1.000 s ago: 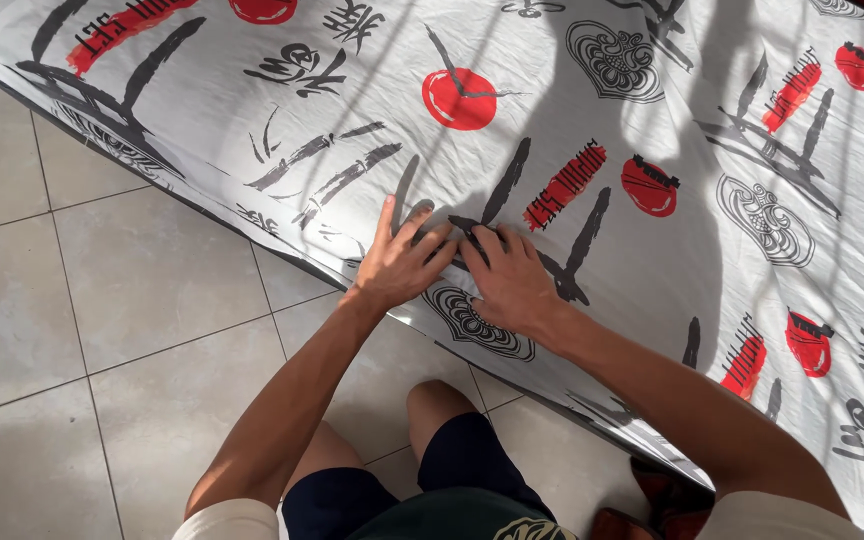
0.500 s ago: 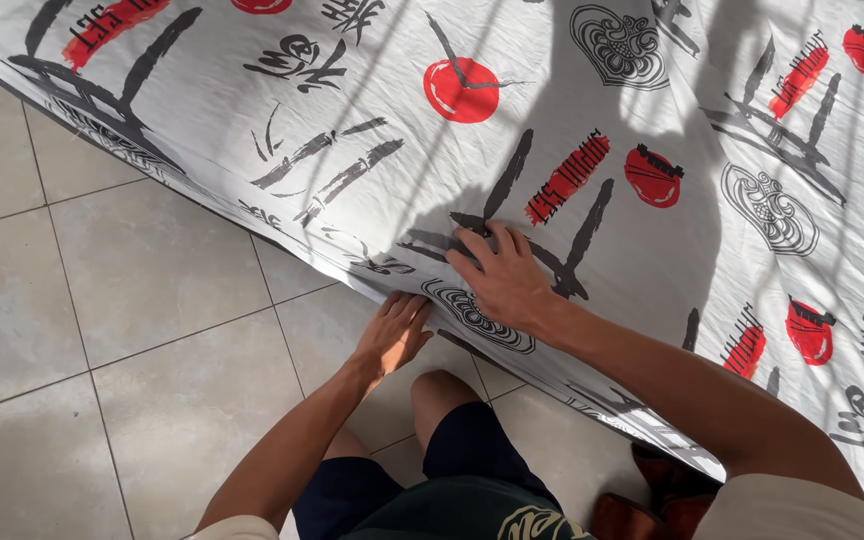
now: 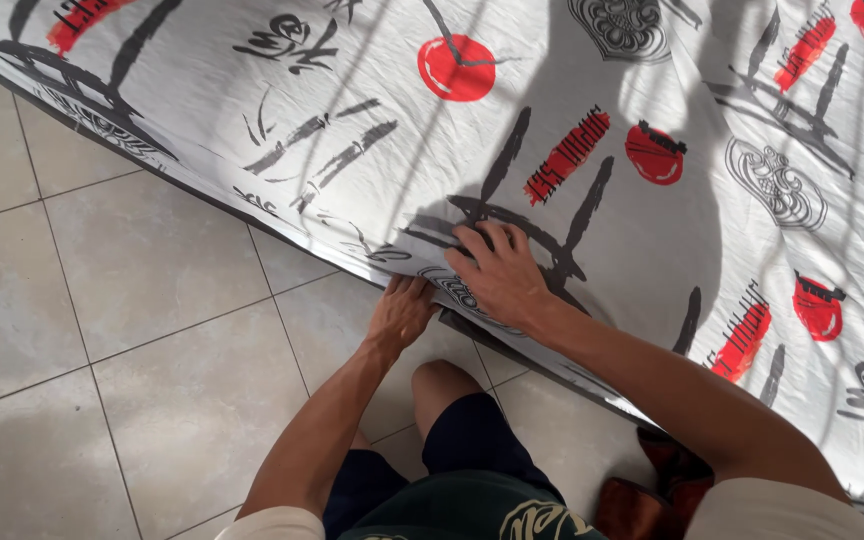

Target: The person is making a bed by tucking the bedsheet into the side of the mattress.

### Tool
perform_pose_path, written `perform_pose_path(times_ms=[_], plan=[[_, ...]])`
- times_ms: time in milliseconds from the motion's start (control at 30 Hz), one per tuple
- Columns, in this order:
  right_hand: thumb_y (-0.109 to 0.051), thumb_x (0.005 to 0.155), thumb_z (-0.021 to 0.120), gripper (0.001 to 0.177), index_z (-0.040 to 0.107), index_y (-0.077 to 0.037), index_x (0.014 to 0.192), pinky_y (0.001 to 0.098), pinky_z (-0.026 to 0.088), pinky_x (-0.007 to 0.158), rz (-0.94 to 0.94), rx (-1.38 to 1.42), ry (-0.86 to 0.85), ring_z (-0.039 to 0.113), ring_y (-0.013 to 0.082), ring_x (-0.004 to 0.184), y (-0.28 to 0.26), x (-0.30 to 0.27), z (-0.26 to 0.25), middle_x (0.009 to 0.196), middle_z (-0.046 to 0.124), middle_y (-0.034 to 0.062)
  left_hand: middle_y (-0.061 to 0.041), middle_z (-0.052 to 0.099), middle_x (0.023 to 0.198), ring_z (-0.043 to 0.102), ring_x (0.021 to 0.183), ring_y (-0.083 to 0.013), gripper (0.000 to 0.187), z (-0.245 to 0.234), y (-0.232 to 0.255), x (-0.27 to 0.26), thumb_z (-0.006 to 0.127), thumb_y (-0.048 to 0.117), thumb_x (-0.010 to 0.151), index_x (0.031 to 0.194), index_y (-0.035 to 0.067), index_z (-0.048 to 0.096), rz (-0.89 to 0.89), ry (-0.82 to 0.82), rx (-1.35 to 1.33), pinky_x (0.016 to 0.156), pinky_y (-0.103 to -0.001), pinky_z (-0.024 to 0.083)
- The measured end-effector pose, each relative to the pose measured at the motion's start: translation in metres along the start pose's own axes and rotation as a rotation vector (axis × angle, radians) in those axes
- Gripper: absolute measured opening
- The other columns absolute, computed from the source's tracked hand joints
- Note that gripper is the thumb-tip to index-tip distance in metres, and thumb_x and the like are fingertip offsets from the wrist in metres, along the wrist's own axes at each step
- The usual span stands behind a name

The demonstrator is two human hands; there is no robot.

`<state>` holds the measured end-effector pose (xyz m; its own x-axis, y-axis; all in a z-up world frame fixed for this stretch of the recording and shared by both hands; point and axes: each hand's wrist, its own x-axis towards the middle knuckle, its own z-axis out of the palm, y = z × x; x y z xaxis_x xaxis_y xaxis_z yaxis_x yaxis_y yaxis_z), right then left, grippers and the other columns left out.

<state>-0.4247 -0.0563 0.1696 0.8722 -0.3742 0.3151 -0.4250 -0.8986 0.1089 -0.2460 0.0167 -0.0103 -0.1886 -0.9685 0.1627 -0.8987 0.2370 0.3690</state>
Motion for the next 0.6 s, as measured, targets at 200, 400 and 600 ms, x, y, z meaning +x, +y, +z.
perform_pose_path(times_ms=[200, 400, 600], plan=[[-0.017, 0.092, 0.068, 0.033, 0.063, -0.006, 0.123, 0.0470, 0.045, 0.102, 0.330, 0.308, -0.287, 0.055, 0.0318, 0.117, -0.065, -0.110, 0.069, 0.124, 0.056, 0.0119, -0.011, 0.067, 0.120, 0.057, 0.124, -0.0281, 0.030, -0.001, 0.004, 0.000, 0.065, 0.029, 0.092, 0.111, 0.006, 0.073, -0.025, -0.003, -0.005, 0.115, -0.044, 0.034], [-0.026, 0.079, 0.073, 0.079, 0.043, 0.010, 0.142, 0.0524, 0.036, 0.109, 0.676, 0.258, -0.359, 0.045, 0.0428, 0.130, -0.100, -0.129, 0.100, 0.142, 0.043, 0.0253, -0.011, 0.076, 0.093, 0.072, 0.094, -0.0269, 0.021, 0.035, -0.006, 0.026, 0.062, 0.016, 0.091, 0.097, 0.022, 0.081, -0.159, -0.139, 0.103, 0.101, -0.042, 0.047], [-0.041, 0.077, 0.076, 0.097, 0.034, 0.010, 0.148, 0.0520, 0.028, 0.117, 0.869, 0.251, -0.408, 0.038, 0.0433, 0.137, -0.098, -0.116, 0.129, 0.147, 0.038, 0.0271, -0.011, 0.076, 0.085, 0.072, 0.084, -0.0303, 0.018, 0.011, 0.001, 0.030, 0.065, 0.025, 0.091, 0.093, 0.020, 0.081, -0.238, -0.162, 0.009, 0.093, -0.045, 0.049]])
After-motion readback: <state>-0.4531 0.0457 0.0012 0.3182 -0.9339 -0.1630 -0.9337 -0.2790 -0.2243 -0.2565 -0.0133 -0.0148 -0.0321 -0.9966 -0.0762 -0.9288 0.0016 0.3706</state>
